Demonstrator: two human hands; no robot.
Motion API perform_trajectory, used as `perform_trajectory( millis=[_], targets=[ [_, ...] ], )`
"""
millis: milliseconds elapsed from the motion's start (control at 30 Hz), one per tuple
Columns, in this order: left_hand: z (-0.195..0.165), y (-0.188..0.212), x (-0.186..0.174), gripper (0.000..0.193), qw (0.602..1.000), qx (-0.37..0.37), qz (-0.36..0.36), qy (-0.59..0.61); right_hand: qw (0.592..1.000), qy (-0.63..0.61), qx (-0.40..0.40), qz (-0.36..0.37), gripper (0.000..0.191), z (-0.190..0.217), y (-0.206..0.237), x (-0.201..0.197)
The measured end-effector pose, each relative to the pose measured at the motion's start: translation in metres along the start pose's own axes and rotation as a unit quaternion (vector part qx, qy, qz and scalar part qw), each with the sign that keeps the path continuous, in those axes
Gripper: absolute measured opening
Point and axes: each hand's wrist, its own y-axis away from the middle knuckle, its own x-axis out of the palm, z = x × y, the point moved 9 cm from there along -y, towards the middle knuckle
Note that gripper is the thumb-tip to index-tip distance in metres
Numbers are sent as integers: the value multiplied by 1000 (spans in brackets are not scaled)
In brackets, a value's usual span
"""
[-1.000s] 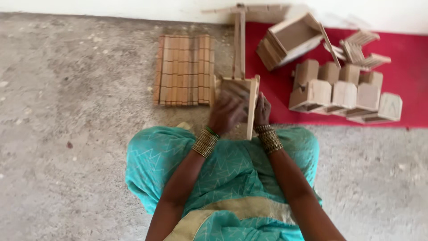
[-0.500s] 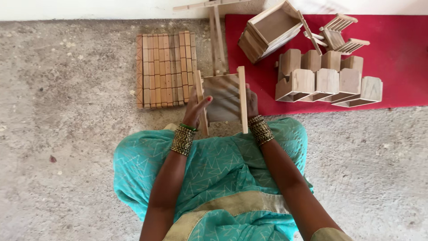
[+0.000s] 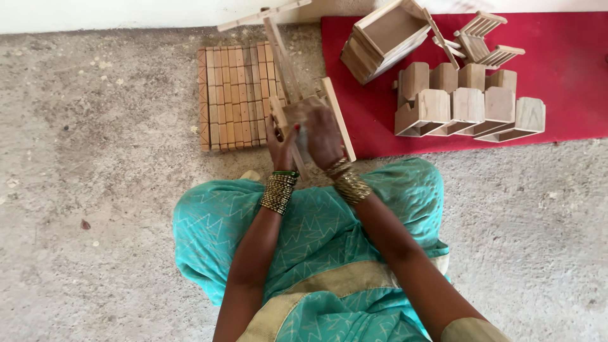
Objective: The person sits on the floor and handles small wooden toy furniture pieces, picking up and turning over miniature boxes and chairs, fitting pieces together, and stacking slatted panels and parts into groups on a red mat.
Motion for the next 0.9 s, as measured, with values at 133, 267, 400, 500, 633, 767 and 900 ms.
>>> perform_trajectory(
  millis=[133, 267, 400, 500, 633, 767, 900],
  targets=[
    [0, 1, -12, 88, 998, -39, -4, 41, 990, 94, -101, 38, 72, 32, 17, 20],
    [-14, -8, -15, 85, 993, -9, -1, 117, 987, 36, -125, 96, 71, 30, 31, 27],
    [-14, -14, -18, 76, 993, -23, -9, 113, 982, 67, -138, 114, 71, 26, 41, 33],
    [-15, -14, -22, 70, 995, -15, -12, 97, 983, 39, -162, 71, 67, 32, 51, 28],
    [-16, -14, -24, 61, 994, -2, -7, 109, 989, 19, -122, -82, 43, 27, 52, -1],
    [-17, -14, -21, 57, 991, -1, 4, 131, 988, 35, -101, -108, 38, 25, 46, -11],
    [-15, -13, -17, 60, 982, -15, 14, 185, 988, 12, -130, -80, 40, 36, 45, -12]
  ],
)
